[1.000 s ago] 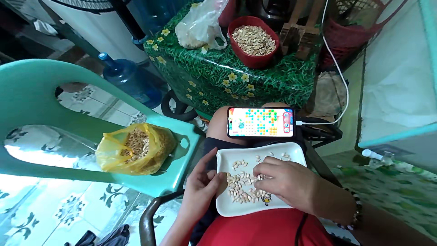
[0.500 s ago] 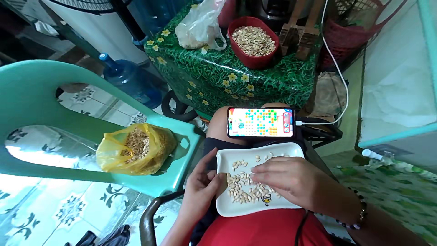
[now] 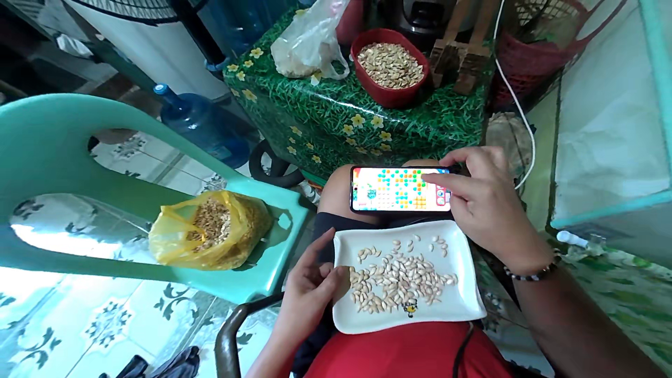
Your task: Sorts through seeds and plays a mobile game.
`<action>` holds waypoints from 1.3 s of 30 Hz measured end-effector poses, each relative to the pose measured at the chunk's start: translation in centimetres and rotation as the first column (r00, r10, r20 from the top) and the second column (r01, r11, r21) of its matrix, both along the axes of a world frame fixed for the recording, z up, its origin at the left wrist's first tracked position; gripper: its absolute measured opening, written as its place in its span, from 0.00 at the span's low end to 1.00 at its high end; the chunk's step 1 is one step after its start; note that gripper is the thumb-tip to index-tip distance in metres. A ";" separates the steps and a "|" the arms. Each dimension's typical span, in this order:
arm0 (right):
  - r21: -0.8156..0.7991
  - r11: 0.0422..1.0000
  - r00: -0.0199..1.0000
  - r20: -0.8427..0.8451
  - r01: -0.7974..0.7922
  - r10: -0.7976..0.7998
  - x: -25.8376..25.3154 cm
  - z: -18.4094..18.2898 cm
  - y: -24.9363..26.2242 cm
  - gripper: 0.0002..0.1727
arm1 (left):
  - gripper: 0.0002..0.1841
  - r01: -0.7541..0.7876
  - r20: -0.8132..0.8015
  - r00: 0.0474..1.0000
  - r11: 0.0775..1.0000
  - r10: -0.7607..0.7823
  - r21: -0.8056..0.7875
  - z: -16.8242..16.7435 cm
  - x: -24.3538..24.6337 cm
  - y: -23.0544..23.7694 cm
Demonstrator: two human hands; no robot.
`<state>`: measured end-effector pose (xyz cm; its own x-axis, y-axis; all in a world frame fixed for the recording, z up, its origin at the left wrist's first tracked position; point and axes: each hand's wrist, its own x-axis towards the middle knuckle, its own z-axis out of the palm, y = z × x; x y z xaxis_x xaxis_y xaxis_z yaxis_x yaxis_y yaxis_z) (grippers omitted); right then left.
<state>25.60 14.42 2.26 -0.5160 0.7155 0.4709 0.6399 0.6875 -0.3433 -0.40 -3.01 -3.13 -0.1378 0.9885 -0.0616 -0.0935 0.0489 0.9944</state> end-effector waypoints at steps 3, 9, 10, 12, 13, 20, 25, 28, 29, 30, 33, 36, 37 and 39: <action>-0.033 0.999 1.000 0.008 -0.011 0.011 -0.3 -0.5 0.1 0.26 | 0.32 -0.002 -0.001 1.000 1.000 0.002 -0.005 0.1 0.0 -0.1; -0.033 0.999 0.999 0.038 -0.031 0.032 -0.8 -0.5 0.1 0.26 | 0.32 -0.001 -0.009 1.000 1.000 0.001 -0.005 0.1 0.0 0.0; -0.029 0.999 0.999 0.041 -0.029 0.031 -0.7 -0.5 0.1 0.26 | 0.32 -0.002 -0.007 1.000 1.000 0.002 -0.003 0.0 0.0 0.0; -0.023 1.000 0.999 0.042 -0.018 0.019 -0.6 -0.6 0.1 0.25 | 0.32 -0.005 -0.005 1.000 1.000 0.005 -0.003 0.0 0.0 0.0; -0.021 1.000 0.999 0.041 -0.007 0.008 -0.5 -0.6 0.1 0.25 | 0.32 -0.006 -0.005 1.000 1.000 0.006 -0.004 0.1 0.1 0.0; -0.004 0.998 0.998 -0.022 0.058 -0.058 0.5 -0.2 0.4 0.21 | 0.33 -0.012 -0.007 1.000 1.000 0.012 -0.020 0.2 0.2 0.1; -0.023 0.997 0.994 -0.078 0.074 -0.075 0.9 -0.4 0.3 0.22 | 0.32 -0.011 0.003 1.000 1.000 0.011 -0.013 0.1 0.1 0.0; -0.032 0.996 0.991 -0.101 0.081 -0.083 1.0 -0.5 0.2 0.21 | 0.32 -0.009 -0.001 1.000 1.000 0.009 -0.018 0.1 0.1 0.1; -0.033 0.996 0.990 -0.108 0.082 -0.085 1.0 -0.5 0.1 0.21 | 0.32 -0.010 -0.004 1.000 1.000 0.010 -0.016 0.1 0.1 0.1; -0.036 0.996 0.990 -0.112 0.084 -0.087 1.1 -0.5 0.1 0.21 | 0.32 -0.010 -0.005 1.000 1.000 0.010 -0.015 0.1 0.1 0.1; -0.043 0.996 0.989 -0.117 0.083 -0.088 1.1 -0.6 0.1 0.21 | 0.32 -0.007 -0.008 1.000 1.000 0.007 -0.008 0.2 0.1 0.1; -0.057 0.995 0.988 -0.123 0.085 -0.091 1.0 -0.6 -0.1 0.21 | 0.33 -0.011 -0.012 1.000 1.000 0.011 -0.004 0.2 0.2 0.0; -0.064 0.994 0.988 -0.122 0.084 -0.092 1.0 -0.6 -0.1 0.22 | 0.33 -0.012 -0.012 1.000 1.000 0.012 -0.003 0.1 0.2 0.0; -0.068 0.994 0.989 -0.119 0.081 -0.089 0.9 -0.7 -0.1 0.22 | 0.33 -0.011 -0.008 1.000 1.000 0.011 -0.003 0.1 0.1 0.0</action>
<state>26.51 14.29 1.59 -0.3939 0.7844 0.4792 0.6457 0.6072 -0.4630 -0.26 -3.00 -3.02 -0.1493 0.9868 -0.0633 -0.0861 0.0508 0.9950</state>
